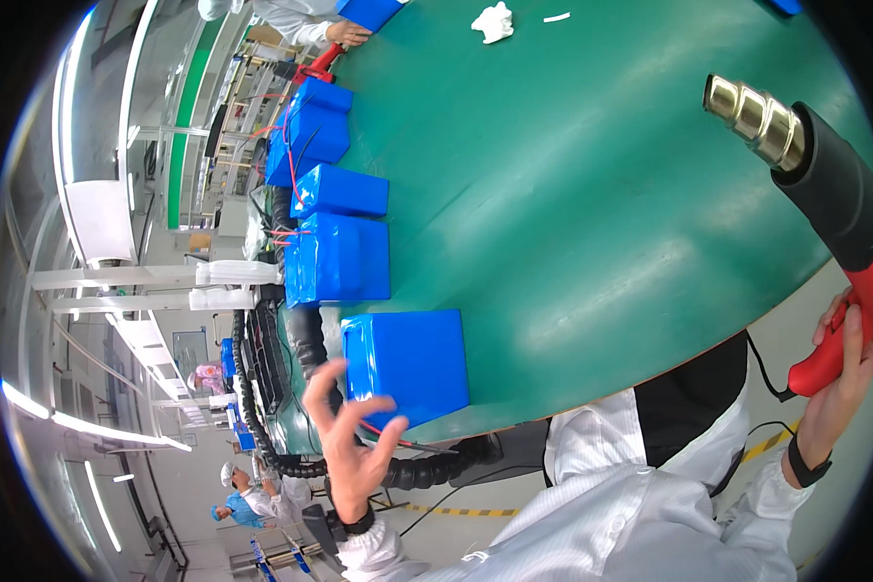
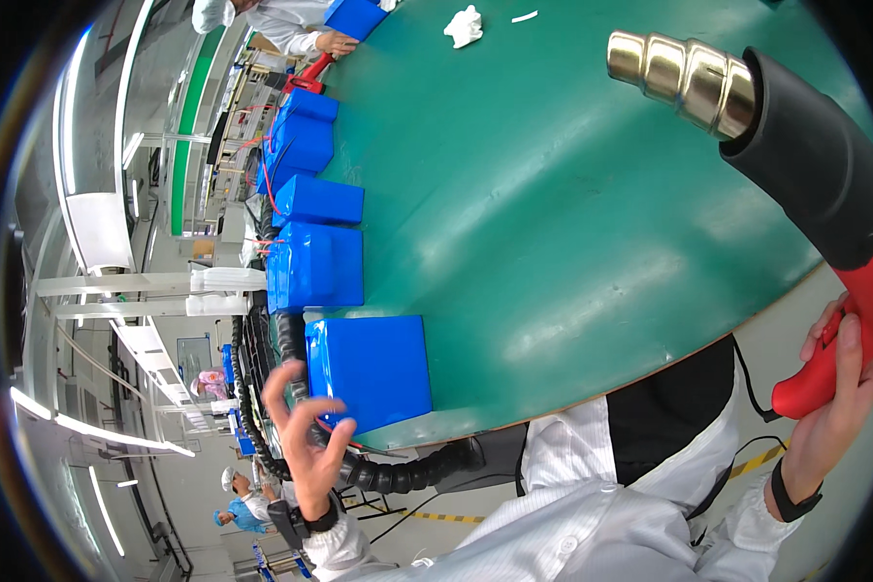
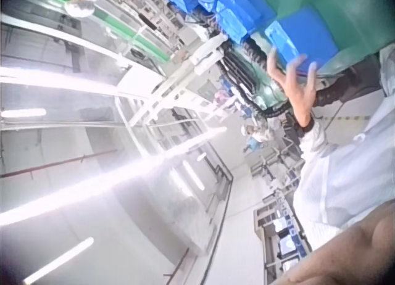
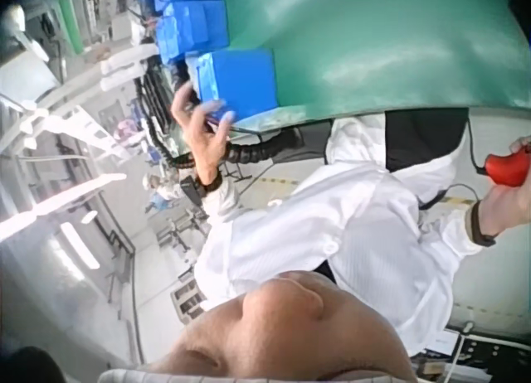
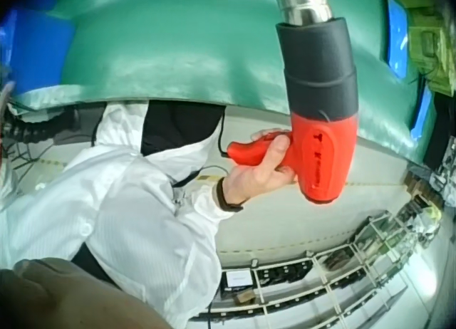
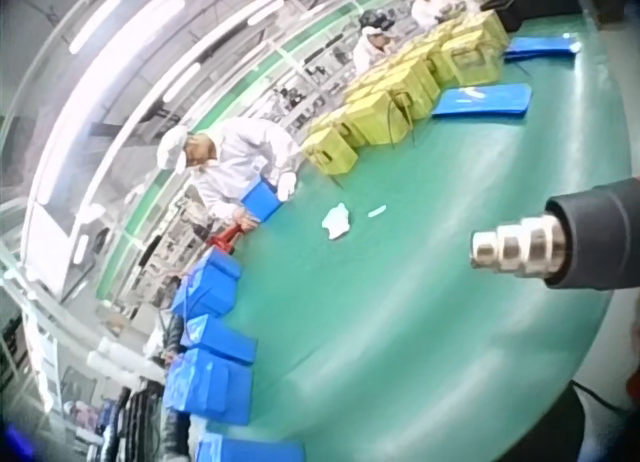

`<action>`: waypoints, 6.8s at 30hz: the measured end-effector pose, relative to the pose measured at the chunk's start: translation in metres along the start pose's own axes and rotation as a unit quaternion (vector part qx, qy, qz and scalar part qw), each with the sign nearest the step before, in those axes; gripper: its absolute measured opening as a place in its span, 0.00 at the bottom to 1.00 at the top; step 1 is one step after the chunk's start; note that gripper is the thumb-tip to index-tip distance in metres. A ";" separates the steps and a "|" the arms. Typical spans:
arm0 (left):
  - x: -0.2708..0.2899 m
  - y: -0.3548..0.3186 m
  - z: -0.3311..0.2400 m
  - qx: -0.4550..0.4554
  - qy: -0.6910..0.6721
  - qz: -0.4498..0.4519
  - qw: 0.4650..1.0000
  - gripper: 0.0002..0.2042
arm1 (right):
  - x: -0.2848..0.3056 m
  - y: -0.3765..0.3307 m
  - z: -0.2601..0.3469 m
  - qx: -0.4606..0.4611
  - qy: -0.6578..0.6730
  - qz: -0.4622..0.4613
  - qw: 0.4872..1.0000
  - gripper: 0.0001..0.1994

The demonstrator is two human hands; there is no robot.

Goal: Fitting blue plastic sleeves over battery components and using a heat gun to shrink the sleeves into place.

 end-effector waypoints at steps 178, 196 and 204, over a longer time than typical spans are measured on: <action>-0.122 -0.009 0.134 0.433 -0.561 0.009 0.705 0.32 | -0.156 -0.015 0.035 0.155 -0.205 0.289 0.922 0.14; -0.124 -0.007 0.137 0.438 -0.554 -0.011 0.708 0.29 | -0.149 -0.017 0.043 0.195 -0.282 0.261 0.903 0.14; -0.118 -0.005 0.134 0.421 -0.538 -0.014 0.730 0.30 | -0.135 -0.033 0.037 0.177 -0.309 0.298 0.886 0.16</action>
Point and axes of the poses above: each hand's wrist, its own y-axis towards the middle knuckle, its own x-axis out of the back of the hand, z = x × y, the point moved 7 cm from there along y, towards the middle knuckle, and after that the axes turned 8 degrees about -x, right-handed, at the moved point
